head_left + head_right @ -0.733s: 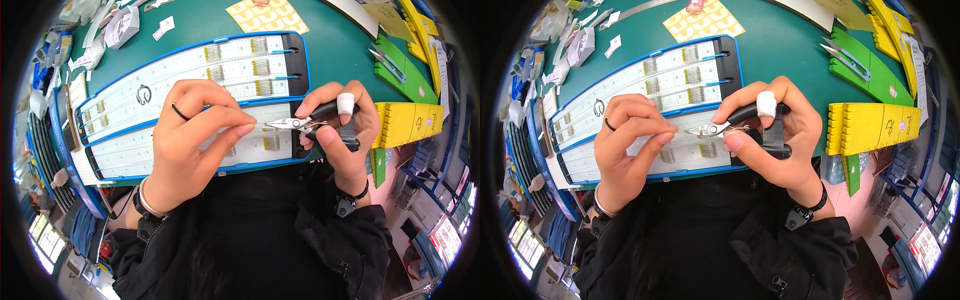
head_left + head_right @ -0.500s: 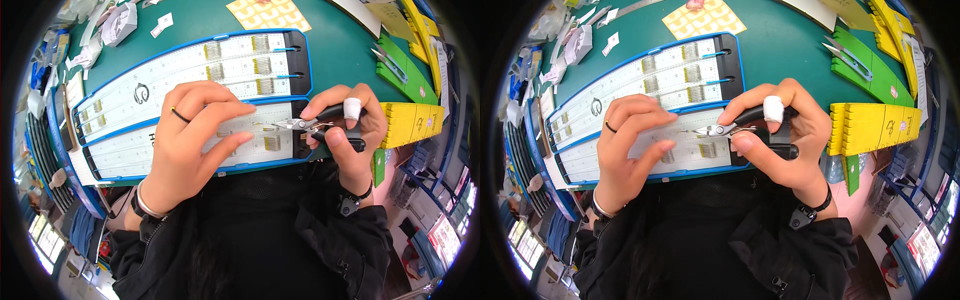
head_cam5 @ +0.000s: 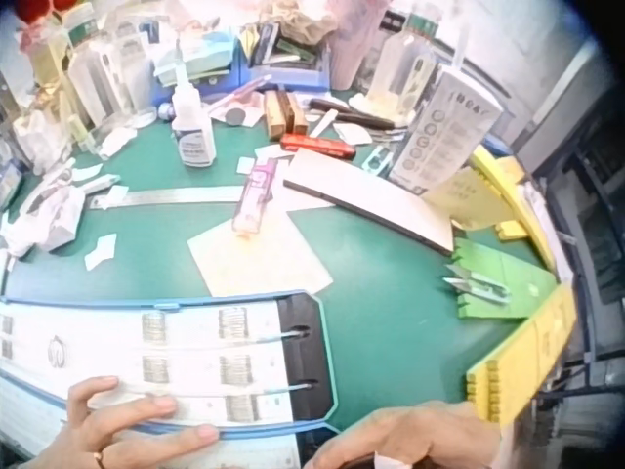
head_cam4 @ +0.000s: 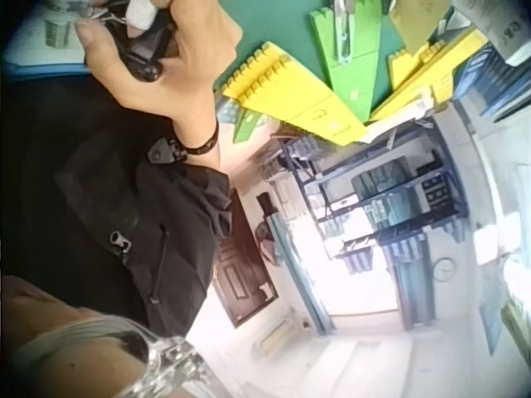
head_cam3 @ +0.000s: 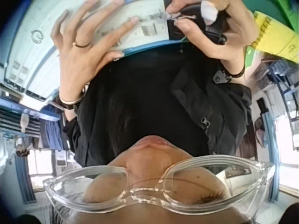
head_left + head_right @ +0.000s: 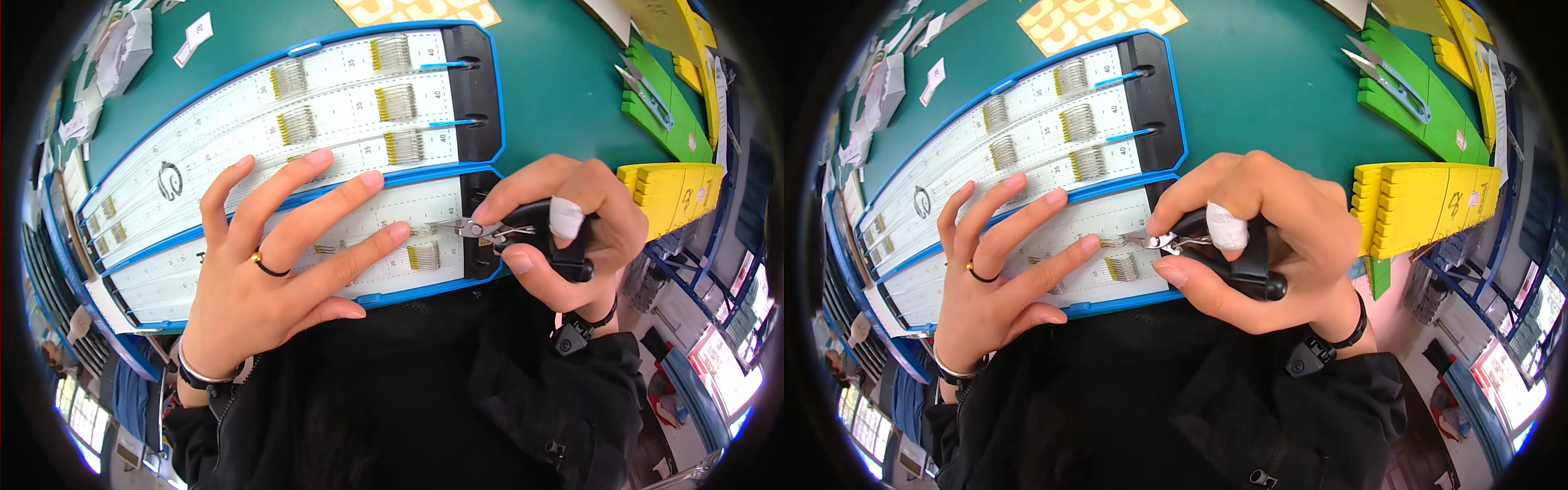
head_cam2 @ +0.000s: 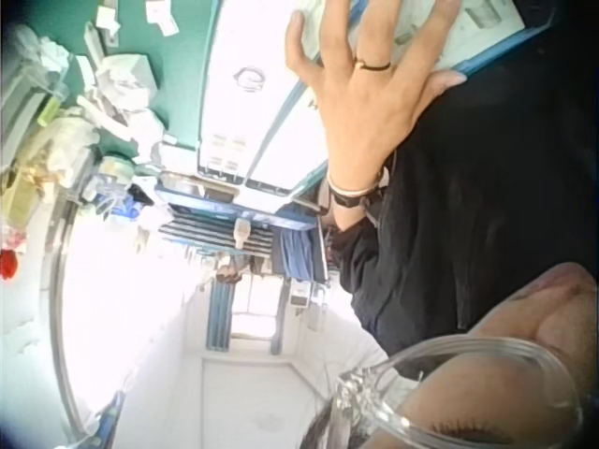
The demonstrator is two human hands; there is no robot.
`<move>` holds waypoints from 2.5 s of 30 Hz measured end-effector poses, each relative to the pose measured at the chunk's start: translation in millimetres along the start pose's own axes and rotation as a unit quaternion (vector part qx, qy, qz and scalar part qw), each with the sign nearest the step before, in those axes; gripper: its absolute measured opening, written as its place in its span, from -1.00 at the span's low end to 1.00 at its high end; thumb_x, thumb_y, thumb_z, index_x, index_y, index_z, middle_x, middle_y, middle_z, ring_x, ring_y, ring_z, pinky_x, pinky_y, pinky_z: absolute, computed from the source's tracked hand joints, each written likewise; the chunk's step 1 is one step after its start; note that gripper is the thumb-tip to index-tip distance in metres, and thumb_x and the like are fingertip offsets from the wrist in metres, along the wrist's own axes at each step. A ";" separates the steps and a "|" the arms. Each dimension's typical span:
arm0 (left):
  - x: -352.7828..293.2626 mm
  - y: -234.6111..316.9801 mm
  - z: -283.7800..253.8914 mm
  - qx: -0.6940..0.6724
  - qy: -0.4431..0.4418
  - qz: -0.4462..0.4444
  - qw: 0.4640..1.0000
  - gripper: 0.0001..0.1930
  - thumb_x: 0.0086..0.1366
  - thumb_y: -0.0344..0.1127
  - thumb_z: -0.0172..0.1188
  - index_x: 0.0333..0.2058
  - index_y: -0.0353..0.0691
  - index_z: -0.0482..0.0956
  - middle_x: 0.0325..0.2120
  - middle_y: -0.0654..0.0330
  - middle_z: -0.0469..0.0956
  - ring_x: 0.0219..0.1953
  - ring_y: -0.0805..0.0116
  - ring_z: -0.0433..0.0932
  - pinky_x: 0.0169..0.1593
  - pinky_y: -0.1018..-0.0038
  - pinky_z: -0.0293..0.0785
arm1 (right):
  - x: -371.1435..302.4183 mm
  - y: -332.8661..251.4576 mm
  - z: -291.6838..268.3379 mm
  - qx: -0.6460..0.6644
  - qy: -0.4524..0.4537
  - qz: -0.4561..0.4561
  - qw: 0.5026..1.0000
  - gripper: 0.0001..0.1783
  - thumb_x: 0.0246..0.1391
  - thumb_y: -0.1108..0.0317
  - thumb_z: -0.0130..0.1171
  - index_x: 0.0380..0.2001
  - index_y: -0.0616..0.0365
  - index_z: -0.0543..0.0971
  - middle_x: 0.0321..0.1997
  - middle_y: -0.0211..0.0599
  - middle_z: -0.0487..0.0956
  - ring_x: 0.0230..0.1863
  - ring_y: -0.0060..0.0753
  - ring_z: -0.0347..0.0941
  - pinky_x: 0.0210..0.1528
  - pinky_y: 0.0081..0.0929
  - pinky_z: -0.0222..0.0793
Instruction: Labeling a spool of wire and then cutting and installing small electronic components onto an LED panel.
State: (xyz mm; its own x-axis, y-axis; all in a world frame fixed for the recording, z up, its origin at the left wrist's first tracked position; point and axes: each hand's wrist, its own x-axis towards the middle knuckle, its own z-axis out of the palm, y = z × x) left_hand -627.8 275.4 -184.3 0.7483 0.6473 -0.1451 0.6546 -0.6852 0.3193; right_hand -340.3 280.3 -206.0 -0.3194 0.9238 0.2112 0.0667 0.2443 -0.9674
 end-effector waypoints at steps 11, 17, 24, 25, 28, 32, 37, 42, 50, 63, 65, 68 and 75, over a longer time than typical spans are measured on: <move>2.3 1.4 1.0 0.007 -0.004 -0.004 1.000 -0.45 0.31 0.36 -0.14 0.02 0.35 0.68 0.25 0.31 0.39 0.35 0.15 0.20 0.39 0.00 -0.07 | -3.7 -12.3 -3.8 -0.049 -0.050 0.064 0.995 -0.68 0.02 0.54 0.24 -0.42 0.08 0.24 -0.31 0.17 0.65 -0.32 -0.30 0.59 -0.23 -0.52 0.51; 1.8 0.7 0.7 0.011 -0.007 -0.002 1.000 -0.46 0.34 0.34 -0.17 0.04 0.36 0.67 0.25 0.31 0.38 0.35 0.14 0.20 0.39 0.00 -0.08 | -3.8 -11.4 -3.2 -0.056 -0.049 0.045 0.996 -0.69 0.03 0.54 0.22 -0.42 0.08 0.23 -0.32 0.13 0.66 -0.34 -0.33 0.57 -0.27 -0.55 0.48; 2.2 -0.9 1.9 0.022 0.001 0.008 1.000 -0.48 0.39 0.31 -0.19 0.04 0.36 0.67 0.25 0.31 0.39 0.35 0.13 0.21 0.39 0.01 -0.05 | -4.2 -8.2 -0.7 -0.080 -0.042 0.004 0.996 -0.70 0.03 0.53 0.20 -0.43 0.08 0.23 -0.36 0.09 0.66 -0.36 -0.33 0.56 -0.32 -0.58 0.44; 2.3 -1.1 1.9 0.022 0.002 0.008 1.000 -0.48 0.39 0.31 -0.19 0.04 0.36 0.67 0.25 0.31 0.39 0.35 0.13 0.21 0.39 0.01 -0.05 | -3.8 -8.2 -1.4 -0.081 -0.043 0.003 0.996 -0.70 0.03 0.53 0.20 -0.43 0.08 0.23 -0.36 0.09 0.66 -0.36 -0.33 0.56 -0.32 -0.58 0.44; 2.3 -0.9 2.1 0.020 0.005 0.009 1.000 -0.48 0.39 0.31 -0.19 0.04 0.36 0.67 0.25 0.31 0.39 0.35 0.14 0.21 0.39 0.01 -0.05 | -3.8 -7.5 -2.4 -0.088 -0.057 -0.012 0.994 -0.68 0.01 0.55 0.21 -0.43 0.08 0.23 -0.35 0.12 0.65 -0.35 -0.32 0.57 -0.29 -0.55 0.46; 1.8 -0.4 2.0 0.015 0.013 0.009 1.000 -0.50 0.39 0.27 -0.16 0.01 0.30 0.70 0.24 0.30 0.40 0.34 0.13 0.22 0.39 0.01 -0.03 | -3.6 -5.8 -1.8 -0.063 -0.072 -0.010 0.995 -0.66 -0.03 0.61 0.23 -0.42 0.08 0.23 -0.32 0.17 0.65 -0.33 -0.31 0.58 -0.23 -0.51 0.50; 0.7 -5.6 0.4 -0.020 0.028 0.020 0.999 -0.51 0.39 0.23 -0.09 -0.03 0.17 0.73 0.21 0.24 0.46 0.32 0.07 0.27 0.38 -0.02 0.02 | -3.6 -6.9 0.3 -0.046 -0.054 0.006 0.997 -0.65 -0.04 0.62 0.23 -0.41 0.08 0.23 -0.30 0.17 0.64 -0.32 -0.32 0.57 -0.21 -0.50 0.50; 2.2 -4.1 -2.1 -0.045 0.034 0.025 0.998 -0.56 0.37 0.14 -0.01 -0.06 0.08 0.74 0.20 0.19 0.48 0.30 0.00 0.30 0.36 -0.06 0.06 | -3.7 -9.1 0.8 -0.063 -0.040 0.030 0.997 -0.65 -0.06 0.62 0.22 -0.43 0.04 0.24 -0.33 0.10 0.66 -0.32 -0.34 0.57 -0.20 -0.50 0.48; -0.4 -4.7 -4.4 -0.052 0.042 0.027 0.997 -0.56 0.37 0.12 0.01 -0.06 0.03 0.74 0.19 0.15 0.50 0.31 -0.03 0.31 0.35 -0.05 0.08 | 0.7 -0.1 2.9 -0.023 -0.022 -0.034 0.999 -0.62 -0.17 0.70 0.34 -0.47 0.17 0.30 -0.42 0.07 0.64 -0.38 -0.33 0.62 -0.40 -0.58 0.47; -67.0 -10.2 1.0 -0.001 0.074 -0.100 0.992 -0.44 0.40 0.20 -0.06 -0.03 -0.09 0.70 0.20 0.02 0.48 0.34 -0.14 0.27 0.36 -0.09 0.07 | -3.4 -8.2 2.4 -0.040 -0.009 0.018 0.999 -0.64 -0.10 0.69 0.24 -0.47 0.12 0.25 -0.37 0.10 0.65 -0.37 -0.38 0.56 -0.30 -0.55 0.48; -67.4 -10.0 2.2 0.001 0.075 -0.102 0.992 -0.44 0.39 0.21 -0.05 -0.02 -0.08 0.70 0.20 0.02 0.47 0.34 -0.13 0.27 0.36 -0.09 0.07 | -5.7 -7.7 4.3 -0.041 -0.006 0.022 0.999 -0.64 -0.10 0.69 0.23 -0.47 0.12 0.25 -0.37 0.11 0.66 -0.36 -0.37 0.57 -0.28 -0.55 0.49; -67.1 -12.2 4.9 -0.005 0.076 -0.096 0.992 -0.44 0.37 0.23 -0.05 0.00 -0.05 0.70 0.22 0.02 0.46 0.33 -0.12 0.28 0.36 -0.08 0.07 | -8.3 -6.6 7.0 -0.037 -0.003 0.016 0.999 -0.64 -0.09 0.69 0.23 -0.44 0.11 0.25 -0.33 0.13 0.65 -0.35 -0.38 0.55 -0.25 -0.56 0.48; -67.4 -14.9 4.9 -0.012 0.073 -0.084 0.994 -0.43 0.35 0.27 -0.07 0.00 0.04 0.70 0.23 0.05 0.44 0.33 -0.10 0.30 0.35 -0.05 0.07 | 12.1 -10.8 33.5 0.021 -0.052 -0.034 0.998 -0.55 -0.15 0.66 0.39 -0.41 0.16 0.27 -0.27 0.15 0.64 -0.33 -0.39 0.55 -0.29 -0.58 0.47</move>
State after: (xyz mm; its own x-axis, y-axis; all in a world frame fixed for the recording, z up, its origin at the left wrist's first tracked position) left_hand -687.5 240.5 -183.8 0.6042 0.7945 -0.0605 0.7646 -0.5568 0.3246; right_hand -376.5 278.9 -197.7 -0.4191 0.8691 0.2627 0.0023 0.2904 -0.9569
